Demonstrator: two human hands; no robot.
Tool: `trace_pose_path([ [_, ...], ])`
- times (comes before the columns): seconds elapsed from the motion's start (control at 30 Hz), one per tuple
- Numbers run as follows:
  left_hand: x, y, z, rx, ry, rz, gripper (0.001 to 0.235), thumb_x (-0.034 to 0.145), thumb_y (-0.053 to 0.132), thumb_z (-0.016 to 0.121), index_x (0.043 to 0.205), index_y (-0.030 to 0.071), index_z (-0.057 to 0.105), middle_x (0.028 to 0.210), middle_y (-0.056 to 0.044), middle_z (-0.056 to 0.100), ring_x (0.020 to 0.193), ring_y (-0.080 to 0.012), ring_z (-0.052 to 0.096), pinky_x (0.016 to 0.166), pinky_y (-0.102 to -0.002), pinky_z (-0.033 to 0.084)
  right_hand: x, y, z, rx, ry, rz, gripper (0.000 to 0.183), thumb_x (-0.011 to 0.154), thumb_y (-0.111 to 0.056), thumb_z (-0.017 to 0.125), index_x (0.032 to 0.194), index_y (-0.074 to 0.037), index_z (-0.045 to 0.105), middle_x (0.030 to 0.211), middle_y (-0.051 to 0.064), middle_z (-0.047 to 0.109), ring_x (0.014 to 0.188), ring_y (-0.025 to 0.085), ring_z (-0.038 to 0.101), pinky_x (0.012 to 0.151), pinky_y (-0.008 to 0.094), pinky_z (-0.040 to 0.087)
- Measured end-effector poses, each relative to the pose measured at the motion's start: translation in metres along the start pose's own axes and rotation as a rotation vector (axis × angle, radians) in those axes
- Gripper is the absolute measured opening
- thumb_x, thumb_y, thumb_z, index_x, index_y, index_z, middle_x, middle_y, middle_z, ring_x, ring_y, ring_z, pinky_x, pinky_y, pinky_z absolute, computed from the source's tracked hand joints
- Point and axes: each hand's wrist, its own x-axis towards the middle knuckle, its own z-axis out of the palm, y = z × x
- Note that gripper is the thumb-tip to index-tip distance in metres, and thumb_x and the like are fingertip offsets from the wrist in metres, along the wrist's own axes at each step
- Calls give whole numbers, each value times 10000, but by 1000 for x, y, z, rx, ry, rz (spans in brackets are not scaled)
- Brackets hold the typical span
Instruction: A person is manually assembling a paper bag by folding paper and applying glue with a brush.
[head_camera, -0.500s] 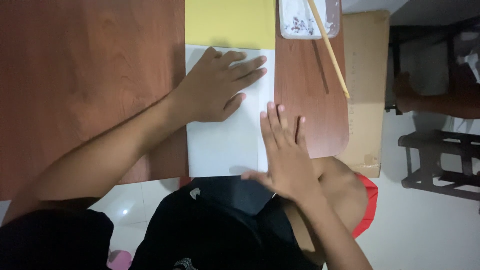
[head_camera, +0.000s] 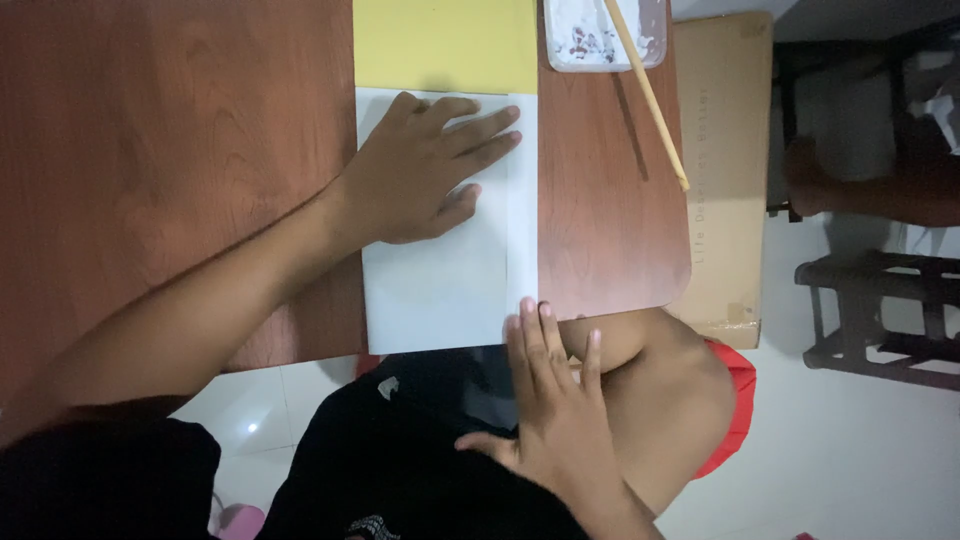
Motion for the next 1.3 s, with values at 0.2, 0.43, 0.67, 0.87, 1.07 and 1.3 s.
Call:
trace_pose_path([
  [0.2, 0, 0, -1, 26, 49, 24, 530, 988, 416, 585, 1457, 170, 601, 1551, 19, 527, 1249, -239, 477, 815, -417, 429, -5, 1, -16, 49, -12, 14, 1152, 790, -937, 459, 1583, -106, 369, 1695, 77, 308, 1564, 228, 297, 1165, 683, 207],
  [0.43, 6, -8, -5, 78, 25, -11, 589, 981, 445, 603, 1499, 166, 567, 1584, 19, 492, 1268, -284, 487, 820, -445, 432, 55, 46, -28, 225, 101, -58, 539, 959, -201, 538, 1488, -103, 504, 1628, 120, 410, 1474, 336, 425, 1164, 713, 245],
  [0.67, 22, -25, -24, -245, -251, -47, 468, 997, 430, 589, 1368, 153, 665, 1482, -44, 589, 1294, -311, 486, 923, -456, 404, 122, 64, -23, 463, 72, 83, 545, 1079, -334, 438, 1532, -33, 471, 1616, 218, 400, 1527, 375, 303, 1243, 580, 118],
  [0.87, 20, -35, -6, -262, -200, -6, 504, 1007, 526, 561, 1353, 174, 661, 1465, -58, 585, 1291, -329, 510, 966, -487, 411, 123, 69, -6, 437, 41, 27, 629, 1044, -368, 536, 1575, -56, 409, 1678, 202, 282, 1557, 421, 177, 1218, 652, 79],
  [1.07, 19, -36, -9, -244, -254, -2, 527, 1010, 536, 509, 1416, 218, 619, 1559, -65, 494, 1290, -358, 483, 980, -537, 412, 121, 64, 1, 382, 12, -38, 687, 1038, -416, 520, 1606, -72, 342, 1706, 144, 231, 1579, 349, 136, 1227, 629, 56],
  [1.3, 10, -42, 19, -145, 71, 93, 519, 1021, 581, 579, 1416, 251, 653, 1557, 32, 509, 1151, -257, 507, 811, -428, 408, 79, 42, -8, 203, -51, -92, 1061, 925, -734, 482, 1620, 8, 177, 1709, 204, 186, 1563, 416, 238, 1240, 613, 197],
])
